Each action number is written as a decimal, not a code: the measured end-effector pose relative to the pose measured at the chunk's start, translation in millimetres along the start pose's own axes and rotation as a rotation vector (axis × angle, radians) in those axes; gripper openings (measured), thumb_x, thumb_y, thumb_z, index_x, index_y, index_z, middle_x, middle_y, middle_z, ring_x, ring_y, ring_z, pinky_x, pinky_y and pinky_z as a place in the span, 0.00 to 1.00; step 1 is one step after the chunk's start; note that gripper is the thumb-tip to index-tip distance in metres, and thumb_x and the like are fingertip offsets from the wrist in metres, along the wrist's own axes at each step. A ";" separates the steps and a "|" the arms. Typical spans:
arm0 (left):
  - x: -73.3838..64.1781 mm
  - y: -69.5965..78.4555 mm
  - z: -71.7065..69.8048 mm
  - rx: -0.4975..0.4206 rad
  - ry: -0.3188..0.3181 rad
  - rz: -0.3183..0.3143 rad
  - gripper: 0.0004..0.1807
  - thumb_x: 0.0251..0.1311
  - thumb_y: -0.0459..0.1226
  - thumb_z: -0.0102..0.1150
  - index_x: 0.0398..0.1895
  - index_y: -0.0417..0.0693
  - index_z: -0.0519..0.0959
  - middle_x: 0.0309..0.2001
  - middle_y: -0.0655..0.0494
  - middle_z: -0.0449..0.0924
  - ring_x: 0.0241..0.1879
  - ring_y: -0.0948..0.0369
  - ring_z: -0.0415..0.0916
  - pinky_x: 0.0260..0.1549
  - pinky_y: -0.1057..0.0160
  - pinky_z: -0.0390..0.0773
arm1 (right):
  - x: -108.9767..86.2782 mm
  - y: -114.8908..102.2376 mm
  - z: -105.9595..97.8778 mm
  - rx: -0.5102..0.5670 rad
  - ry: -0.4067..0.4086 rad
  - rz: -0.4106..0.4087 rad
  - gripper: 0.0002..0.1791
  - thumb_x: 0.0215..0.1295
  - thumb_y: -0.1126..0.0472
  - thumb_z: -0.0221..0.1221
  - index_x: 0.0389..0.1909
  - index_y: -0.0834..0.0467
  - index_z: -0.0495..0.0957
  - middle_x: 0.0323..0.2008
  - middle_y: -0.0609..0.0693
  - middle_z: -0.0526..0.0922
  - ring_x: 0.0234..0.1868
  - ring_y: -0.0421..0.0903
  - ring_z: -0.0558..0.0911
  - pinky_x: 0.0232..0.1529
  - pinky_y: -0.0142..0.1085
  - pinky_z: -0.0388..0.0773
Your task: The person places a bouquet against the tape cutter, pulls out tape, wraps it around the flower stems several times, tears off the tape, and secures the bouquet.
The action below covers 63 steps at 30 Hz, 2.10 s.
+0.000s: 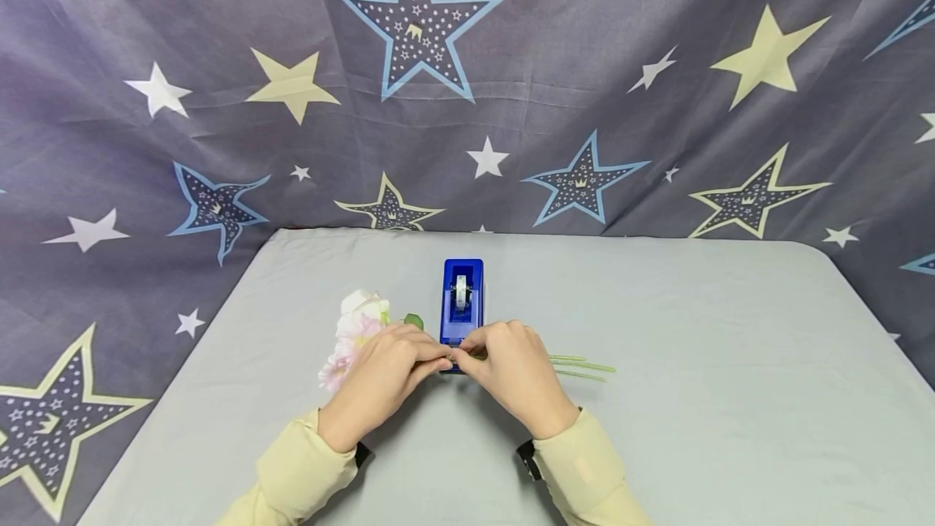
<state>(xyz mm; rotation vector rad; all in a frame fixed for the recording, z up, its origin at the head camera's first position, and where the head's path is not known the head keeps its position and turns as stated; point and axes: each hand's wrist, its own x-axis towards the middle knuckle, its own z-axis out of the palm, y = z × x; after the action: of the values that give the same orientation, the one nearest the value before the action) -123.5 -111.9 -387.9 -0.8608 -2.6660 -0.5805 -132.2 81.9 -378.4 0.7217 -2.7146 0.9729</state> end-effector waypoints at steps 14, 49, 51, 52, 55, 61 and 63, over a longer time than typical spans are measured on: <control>-0.1 1.5 2.5 0.055 0.040 0.007 0.07 0.62 0.44 0.65 0.38 0.55 0.89 0.36 0.63 0.88 0.41 0.63 0.81 0.49 0.62 0.76 | 0.2 1.3 -0.9 0.008 0.014 -0.002 0.03 0.60 0.62 0.68 0.29 0.54 0.89 0.27 0.42 0.88 0.30 0.36 0.86 0.34 0.33 0.81; -0.6 -1.0 6.2 0.128 0.065 0.050 0.07 0.62 0.44 0.65 0.39 0.58 0.89 0.38 0.67 0.88 0.41 0.65 0.80 0.53 0.63 0.73 | -1.8 8.7 1.9 0.068 -0.206 0.040 0.14 0.72 0.52 0.57 0.30 0.53 0.86 0.23 0.40 0.82 0.24 0.33 0.74 0.29 0.30 0.72; -0.6 -0.7 6.2 0.127 0.068 0.049 0.07 0.62 0.44 0.65 0.39 0.58 0.89 0.38 0.68 0.88 0.41 0.65 0.80 0.52 0.63 0.73 | -1.5 9.6 1.5 0.083 -0.197 0.040 0.13 0.71 0.53 0.58 0.31 0.53 0.87 0.26 0.41 0.84 0.27 0.34 0.77 0.31 0.30 0.74; -0.6 -0.6 6.2 0.126 0.070 0.050 0.07 0.62 0.44 0.65 0.39 0.59 0.89 0.38 0.68 0.88 0.41 0.66 0.80 0.52 0.63 0.73 | -1.3 9.6 1.2 0.089 -0.194 0.042 0.12 0.71 0.54 0.59 0.32 0.53 0.88 0.28 0.41 0.85 0.29 0.34 0.79 0.32 0.31 0.75; -0.6 0.0 6.0 0.127 0.075 0.050 0.07 0.62 0.45 0.65 0.39 0.58 0.89 0.38 0.67 0.88 0.41 0.65 0.80 0.51 0.63 0.73 | -1.3 9.7 1.0 0.093 -0.185 0.034 0.10 0.69 0.55 0.60 0.34 0.52 0.88 0.32 0.42 0.87 0.33 0.37 0.82 0.36 0.32 0.78; -0.5 1.3 5.6 0.133 0.079 0.063 0.05 0.61 0.44 0.66 0.37 0.57 0.88 0.36 0.67 0.88 0.40 0.64 0.80 0.49 0.62 0.73 | -0.9 10.3 1.7 0.080 -0.163 0.007 0.07 0.66 0.56 0.63 0.34 0.52 0.89 0.33 0.43 0.87 0.35 0.39 0.84 0.38 0.33 0.79; -0.6 1.8 5.5 0.126 0.082 0.065 0.04 0.61 0.43 0.66 0.36 0.57 0.88 0.35 0.66 0.87 0.40 0.63 0.80 0.49 0.61 0.73 | -0.6 10.5 2.0 0.077 -0.160 -0.002 0.07 0.66 0.57 0.63 0.34 0.52 0.89 0.33 0.42 0.87 0.35 0.38 0.84 0.38 0.33 0.79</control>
<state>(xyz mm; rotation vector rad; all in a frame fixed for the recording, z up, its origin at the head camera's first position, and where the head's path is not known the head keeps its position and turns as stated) -122.8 -108.3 -392.5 -0.8649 -2.5600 -0.4180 -136.8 87.8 -386.0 0.8498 -2.8242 1.0679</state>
